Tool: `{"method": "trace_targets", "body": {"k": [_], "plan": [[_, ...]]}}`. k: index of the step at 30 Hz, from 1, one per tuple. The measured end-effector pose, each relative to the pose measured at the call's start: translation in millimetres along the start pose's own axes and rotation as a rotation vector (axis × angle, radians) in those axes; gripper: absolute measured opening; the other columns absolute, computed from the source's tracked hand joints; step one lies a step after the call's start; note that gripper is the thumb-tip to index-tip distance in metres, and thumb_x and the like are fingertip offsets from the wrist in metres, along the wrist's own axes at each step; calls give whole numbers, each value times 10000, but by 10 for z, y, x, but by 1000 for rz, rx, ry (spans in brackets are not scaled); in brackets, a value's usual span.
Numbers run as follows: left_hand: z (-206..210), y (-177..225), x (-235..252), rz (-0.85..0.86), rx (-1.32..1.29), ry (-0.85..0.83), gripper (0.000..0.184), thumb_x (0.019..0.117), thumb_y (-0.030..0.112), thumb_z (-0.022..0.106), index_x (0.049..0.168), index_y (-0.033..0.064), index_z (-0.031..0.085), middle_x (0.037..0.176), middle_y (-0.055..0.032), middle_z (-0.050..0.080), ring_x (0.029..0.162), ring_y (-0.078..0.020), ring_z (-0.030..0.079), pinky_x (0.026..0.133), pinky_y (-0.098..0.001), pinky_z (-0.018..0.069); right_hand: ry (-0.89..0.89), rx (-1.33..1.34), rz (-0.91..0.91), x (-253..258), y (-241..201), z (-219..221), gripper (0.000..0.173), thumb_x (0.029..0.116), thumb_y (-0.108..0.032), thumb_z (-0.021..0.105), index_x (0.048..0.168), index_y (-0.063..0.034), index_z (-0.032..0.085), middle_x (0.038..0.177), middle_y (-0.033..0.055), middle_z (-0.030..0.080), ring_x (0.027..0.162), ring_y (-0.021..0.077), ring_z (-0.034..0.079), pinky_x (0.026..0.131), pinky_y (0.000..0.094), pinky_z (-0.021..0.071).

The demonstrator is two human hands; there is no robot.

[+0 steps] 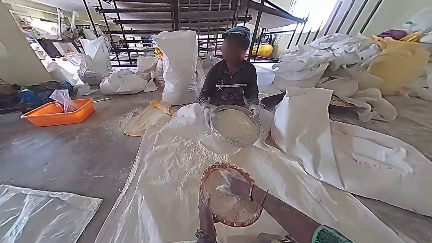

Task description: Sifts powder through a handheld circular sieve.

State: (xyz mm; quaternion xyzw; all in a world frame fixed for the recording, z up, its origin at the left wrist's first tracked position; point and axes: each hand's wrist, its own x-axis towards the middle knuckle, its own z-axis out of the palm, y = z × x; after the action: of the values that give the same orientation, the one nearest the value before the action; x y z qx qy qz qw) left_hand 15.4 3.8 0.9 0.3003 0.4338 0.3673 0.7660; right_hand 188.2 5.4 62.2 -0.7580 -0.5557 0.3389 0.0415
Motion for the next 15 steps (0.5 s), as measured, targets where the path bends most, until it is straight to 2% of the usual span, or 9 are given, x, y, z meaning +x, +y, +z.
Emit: {"method": "trace_targets", "body": {"k": [2,4,7,9,11,13,15], "plan": [[-10,7,-8,4,8,-21,565,1087,177,371,1611,78,187,1541,-281,364,1300,-374,484,995,-530,457,-13,44,-44,40,-86,101,819,1030,-374,606,1608,35,194,1661,259,245,1562,328,239,1277,441,186],[-13,21,-15,7,18,-31,553,1095,189,367,1607,70,193,1523,-281,386,1272,-364,507,968,-518,472,-72,-38,-104,47,-200,183,660,1037,-228,595,1559,68,321,1616,296,318,1536,390,275,1264,478,199],[-22,-17,-5,7,36,-53,553,1094,205,362,1608,86,196,1479,-272,444,1214,-343,553,914,-506,504,-188,-209,-114,-52,-334,253,518,1070,-192,527,1515,52,424,1590,287,373,1520,405,306,1254,499,222],[0,-41,-16,-6,22,-41,547,1084,211,399,1593,97,237,1388,-259,525,1115,-321,598,839,-488,527,-214,-293,-162,-161,-348,280,458,1084,-133,465,1479,97,440,1557,305,407,1504,423,327,1251,507,228],[14,-38,-15,-21,10,-57,543,1082,198,402,1590,99,241,1359,-258,539,1083,-316,606,817,-484,532,-170,-303,-202,-211,-320,217,388,1041,-68,522,1389,104,534,1454,313,506,1418,440,435,1206,524,308],[27,5,-24,-25,26,-66,538,1091,193,388,1594,92,226,1378,-258,520,1090,-304,602,830,-462,533,-146,-311,-196,-226,-311,29,365,1039,-95,541,1355,83,574,1403,305,549,1361,443,494,1166,548,359],[25,39,-34,-22,53,-48,550,1098,205,373,1602,73,193,1451,-277,457,1173,-337,569,895,-495,513,-145,-283,-198,-298,-287,-214,416,1055,-231,564,1368,41,595,1414,284,565,1363,425,508,1159,556,360]]}}
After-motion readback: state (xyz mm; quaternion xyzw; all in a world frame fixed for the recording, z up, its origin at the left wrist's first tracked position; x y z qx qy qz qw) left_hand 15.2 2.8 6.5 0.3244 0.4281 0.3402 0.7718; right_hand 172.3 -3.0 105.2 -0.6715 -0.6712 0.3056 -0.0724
